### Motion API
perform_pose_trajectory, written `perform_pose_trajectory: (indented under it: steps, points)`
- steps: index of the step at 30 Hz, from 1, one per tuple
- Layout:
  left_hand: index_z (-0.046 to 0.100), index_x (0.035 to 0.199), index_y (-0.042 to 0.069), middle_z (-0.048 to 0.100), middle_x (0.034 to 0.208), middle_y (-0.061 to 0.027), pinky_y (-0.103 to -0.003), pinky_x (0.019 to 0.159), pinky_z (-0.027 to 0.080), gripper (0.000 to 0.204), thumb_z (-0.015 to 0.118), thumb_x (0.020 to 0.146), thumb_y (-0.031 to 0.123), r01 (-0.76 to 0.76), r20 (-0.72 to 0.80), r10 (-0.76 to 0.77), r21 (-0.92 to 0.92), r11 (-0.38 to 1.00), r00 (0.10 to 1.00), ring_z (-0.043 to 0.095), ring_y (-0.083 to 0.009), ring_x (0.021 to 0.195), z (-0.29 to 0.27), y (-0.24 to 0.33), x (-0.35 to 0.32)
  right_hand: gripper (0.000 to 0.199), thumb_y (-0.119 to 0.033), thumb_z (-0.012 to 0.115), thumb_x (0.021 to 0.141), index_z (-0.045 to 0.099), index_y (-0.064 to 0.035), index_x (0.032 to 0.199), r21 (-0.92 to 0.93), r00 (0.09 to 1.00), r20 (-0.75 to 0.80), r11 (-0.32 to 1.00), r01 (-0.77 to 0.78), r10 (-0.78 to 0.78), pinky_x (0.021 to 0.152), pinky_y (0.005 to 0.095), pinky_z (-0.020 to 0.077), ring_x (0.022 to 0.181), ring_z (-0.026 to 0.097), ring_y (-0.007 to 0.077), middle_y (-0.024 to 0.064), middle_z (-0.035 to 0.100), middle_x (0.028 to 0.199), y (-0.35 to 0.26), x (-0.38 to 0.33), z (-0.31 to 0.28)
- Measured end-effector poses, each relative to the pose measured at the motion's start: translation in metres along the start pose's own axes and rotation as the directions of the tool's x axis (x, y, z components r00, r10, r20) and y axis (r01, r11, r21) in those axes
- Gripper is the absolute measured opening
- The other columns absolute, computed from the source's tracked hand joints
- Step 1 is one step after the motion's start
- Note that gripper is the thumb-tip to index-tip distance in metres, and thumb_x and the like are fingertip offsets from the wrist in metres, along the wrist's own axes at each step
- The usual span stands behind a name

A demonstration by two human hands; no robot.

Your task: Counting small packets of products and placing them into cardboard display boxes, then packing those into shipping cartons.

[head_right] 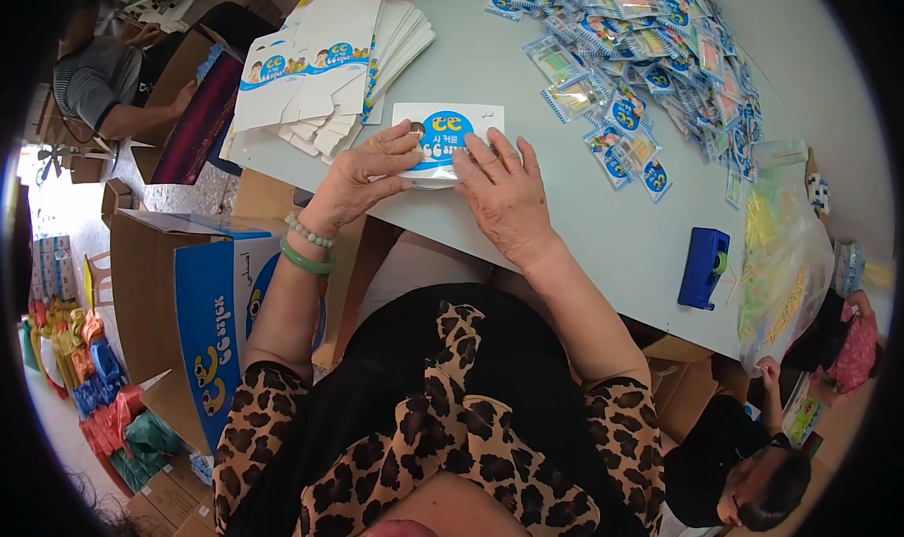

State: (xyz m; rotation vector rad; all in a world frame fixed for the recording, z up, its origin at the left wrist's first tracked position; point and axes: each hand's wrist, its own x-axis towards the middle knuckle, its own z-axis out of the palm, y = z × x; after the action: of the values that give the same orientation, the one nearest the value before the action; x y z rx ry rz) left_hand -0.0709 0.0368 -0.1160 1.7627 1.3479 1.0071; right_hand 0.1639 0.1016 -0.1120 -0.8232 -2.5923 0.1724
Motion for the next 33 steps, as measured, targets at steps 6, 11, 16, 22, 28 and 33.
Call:
perform_pose_trajectory:
  steps: [6, 11, 16, 22, 28, 33]
  points:
    - [0.067, 0.113, 0.006, 0.061, 0.123, -0.0134, -0.035, 0.102, 0.044, 0.036, 0.070, 0.077, 0.001, -0.013, -0.081, 0.026, 0.156, 0.988, 0.996, 0.049, -0.0288, 0.126, 0.005, 0.009, -0.001, 0.043, -0.014, 0.070, 0.078, 0.059, -0.0133, 0.120, 0.001, 1.000, 0.010, 1.000, -0.004, 0.004, 0.104, 0.0489, 0.0333, 0.123, 0.047, 0.0282, 0.0048, 0.054, 0.130, 0.001, 0.001, 0.000]
    - [0.069, 0.108, 0.005, 0.064, 0.117, -0.0128, -0.034, 0.097, 0.048, 0.032, 0.071, 0.077, 0.002, -0.043, -0.164, 0.071, 0.170, 0.985, 0.984, 0.055, -0.0283, 0.119, 0.012, -0.001, -0.001, 0.041, -0.015, 0.071, 0.078, 0.060, -0.0125, 0.117, 0.018, 1.000, 0.005, 1.000, -0.003, 0.003, 0.104, 0.0488, 0.0338, 0.122, 0.048, 0.0286, 0.0050, 0.055, 0.129, 0.003, 0.005, -0.002]
    - [0.069, 0.105, 0.006, 0.066, 0.113, -0.0105, -0.033, 0.095, 0.049, 0.028, 0.071, 0.077, 0.005, -0.089, -0.274, 0.128, 0.151, 0.985, 0.953, 0.056, -0.0274, 0.118, 0.022, -0.010, -0.006, 0.041, -0.016, 0.071, 0.078, 0.060, -0.0114, 0.116, -0.065, 0.997, 0.078, 0.998, -0.004, 0.010, 0.104, 0.0477, 0.0341, 0.121, 0.049, 0.0287, 0.0065, 0.055, 0.126, -0.012, 0.019, -0.014]
    - [0.065, 0.116, 0.007, 0.058, 0.128, -0.0112, -0.035, 0.105, 0.040, 0.041, 0.067, 0.076, -0.003, -0.034, -0.204, -0.017, -0.242, 0.970, 0.979, 0.044, -0.0284, 0.131, 0.016, -0.012, -0.014, 0.047, -0.014, 0.069, 0.079, 0.054, -0.0095, 0.123, -0.009, 0.990, 0.008, 0.990, 0.140, -0.140, 0.104, 0.0470, 0.0361, 0.120, 0.049, 0.0303, 0.0075, 0.055, 0.125, -0.023, 0.039, 0.007]
    - [0.063, 0.119, 0.007, 0.057, 0.130, -0.0084, -0.038, 0.108, 0.035, 0.049, 0.067, 0.072, -0.007, -0.086, -0.265, 0.053, -0.114, 0.990, 0.963, 0.043, -0.0299, 0.131, 0.023, -0.015, -0.016, 0.045, -0.007, 0.062, 0.081, 0.053, -0.0084, 0.125, -0.158, 0.972, 0.035, 0.959, 0.236, -0.233, 0.098, 0.0455, 0.0435, 0.120, 0.050, 0.0321, 0.0068, 0.054, 0.129, -0.023, 0.037, 0.013]
    - [0.062, 0.120, 0.008, 0.057, 0.130, -0.0089, -0.038, 0.107, 0.037, 0.051, 0.068, 0.071, -0.007, -0.116, -0.261, 0.092, -0.081, 0.990, 0.961, 0.045, -0.0302, 0.130, 0.021, -0.022, -0.018, 0.044, -0.005, 0.061, 0.080, 0.055, -0.0068, 0.123, -0.145, 0.968, 0.043, 0.957, 0.250, -0.246, 0.097, 0.0459, 0.0443, 0.120, 0.051, 0.0330, 0.0069, 0.054, 0.130, -0.025, 0.033, 0.014]
